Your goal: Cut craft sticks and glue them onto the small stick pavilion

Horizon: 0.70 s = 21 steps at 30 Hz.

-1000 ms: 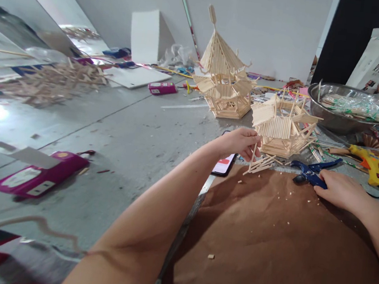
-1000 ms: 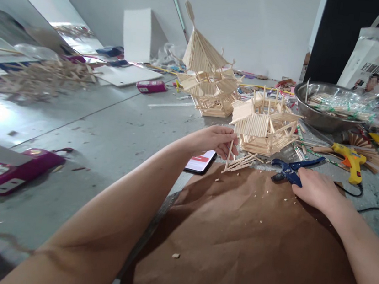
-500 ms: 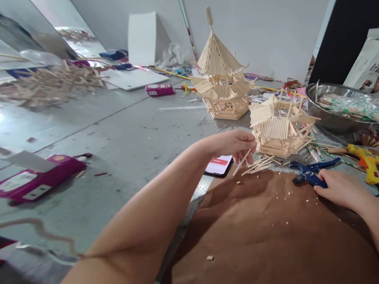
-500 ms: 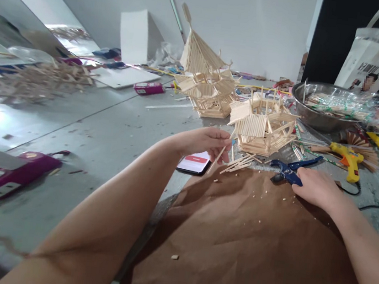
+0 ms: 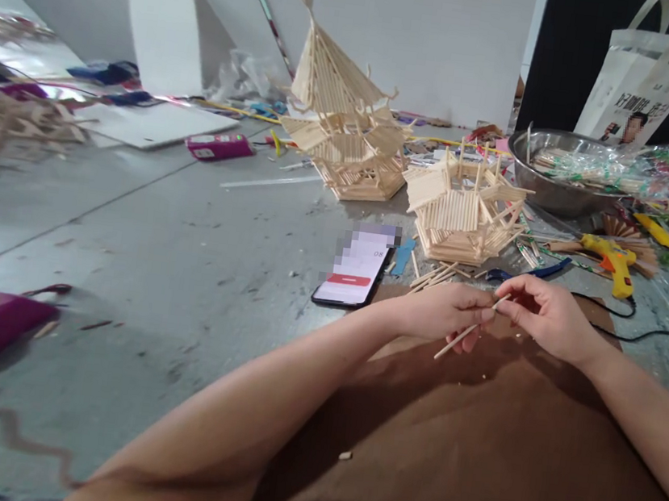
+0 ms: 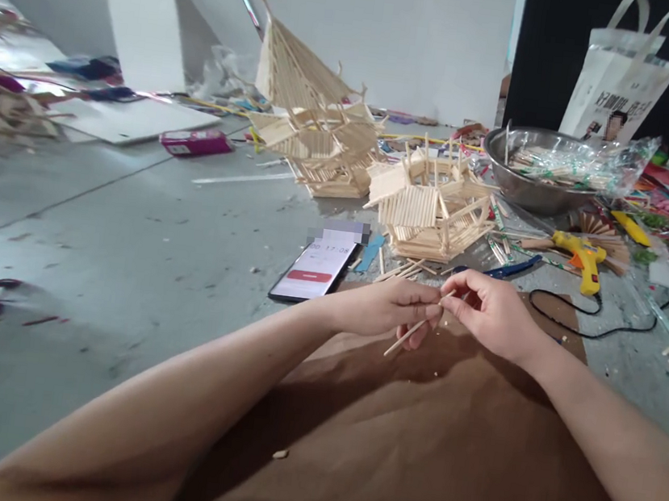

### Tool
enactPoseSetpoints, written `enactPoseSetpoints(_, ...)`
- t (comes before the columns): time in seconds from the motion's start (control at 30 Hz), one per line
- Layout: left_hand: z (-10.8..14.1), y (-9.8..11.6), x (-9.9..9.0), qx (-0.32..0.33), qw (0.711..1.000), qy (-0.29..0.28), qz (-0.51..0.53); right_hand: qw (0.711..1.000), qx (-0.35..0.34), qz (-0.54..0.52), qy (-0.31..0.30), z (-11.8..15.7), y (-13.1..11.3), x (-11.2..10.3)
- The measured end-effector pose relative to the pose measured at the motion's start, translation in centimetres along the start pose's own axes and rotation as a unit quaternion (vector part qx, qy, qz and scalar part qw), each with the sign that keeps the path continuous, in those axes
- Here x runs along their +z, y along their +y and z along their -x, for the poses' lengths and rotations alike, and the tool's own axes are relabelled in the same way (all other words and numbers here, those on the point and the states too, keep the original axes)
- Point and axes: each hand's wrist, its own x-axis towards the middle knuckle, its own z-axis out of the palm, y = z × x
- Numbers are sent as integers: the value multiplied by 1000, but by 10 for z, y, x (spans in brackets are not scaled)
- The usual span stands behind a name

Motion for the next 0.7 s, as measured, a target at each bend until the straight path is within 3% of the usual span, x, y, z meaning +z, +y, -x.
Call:
enactPoseSetpoints(0.2,-2,-2,9,-15,997,75,-16,998,-15,61,21,0,1,-1)
enactPoseSetpoints(0.43,-9,-4,16,-15,961,235,-144,991,-13,112,72,0,7,-1)
enactPoseSetpoints(0.7,-10,-10,16,-18,958,251,-136,988,-12,140,59,-1,6,-5)
